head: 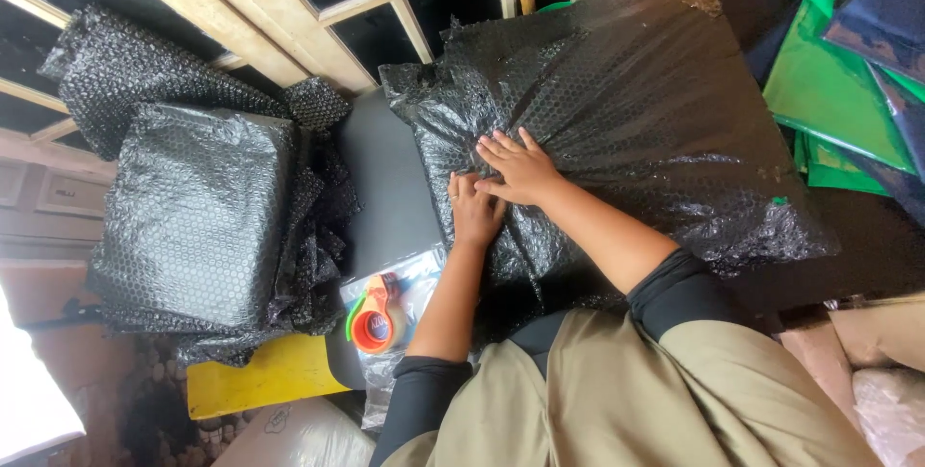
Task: Wrapping a green tote bag in black bubble wrap and sealing it with a tape dispenser.
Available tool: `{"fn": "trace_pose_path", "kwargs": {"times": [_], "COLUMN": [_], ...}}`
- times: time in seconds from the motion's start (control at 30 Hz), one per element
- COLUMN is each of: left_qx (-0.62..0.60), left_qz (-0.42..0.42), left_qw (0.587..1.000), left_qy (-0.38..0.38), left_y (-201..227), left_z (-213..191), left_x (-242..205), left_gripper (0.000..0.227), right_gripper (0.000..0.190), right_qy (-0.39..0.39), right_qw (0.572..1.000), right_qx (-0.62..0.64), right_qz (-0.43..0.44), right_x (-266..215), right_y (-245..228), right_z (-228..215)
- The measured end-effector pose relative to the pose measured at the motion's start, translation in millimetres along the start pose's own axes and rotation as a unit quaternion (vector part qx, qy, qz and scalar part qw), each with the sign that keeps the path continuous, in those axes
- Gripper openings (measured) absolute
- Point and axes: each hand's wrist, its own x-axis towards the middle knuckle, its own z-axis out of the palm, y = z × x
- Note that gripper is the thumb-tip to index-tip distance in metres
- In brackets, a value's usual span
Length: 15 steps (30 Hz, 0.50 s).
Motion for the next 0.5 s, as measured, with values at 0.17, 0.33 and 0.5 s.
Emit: {"fn": "trace_pose_path", "kwargs": {"times": [0.17,0.33,0.5], "left_qx": [-0.003,0.118,0.156], "left_qz": [-0.027,-0.129,-0.152], "left_qw": [0.999,0.938,0.897], "left_qy": [-0.046,-0.299,-0.385], "left_y": [33.5,49.5,60.9], "left_z": [-39.7,-58.7,-75.2], "left_x": [24.8,47.8,57.7], "left_gripper": [0.073,0.095,0.086], "right_gripper": [0.096,0.114,0.112], "right_qy": [-0.093,-0.148,-0.125], "right_qw": [0.995,0.987,0.988], "right_qx": [-0.038,-0.048,-0.036], "right_qz": [0.026,0.047,0.088], "right_x": [2.3,-1.8,-14.8], "right_y": [-7.9,-17.1,-35.0], "right_z": [-18.7,-34.5,-51.4]}}
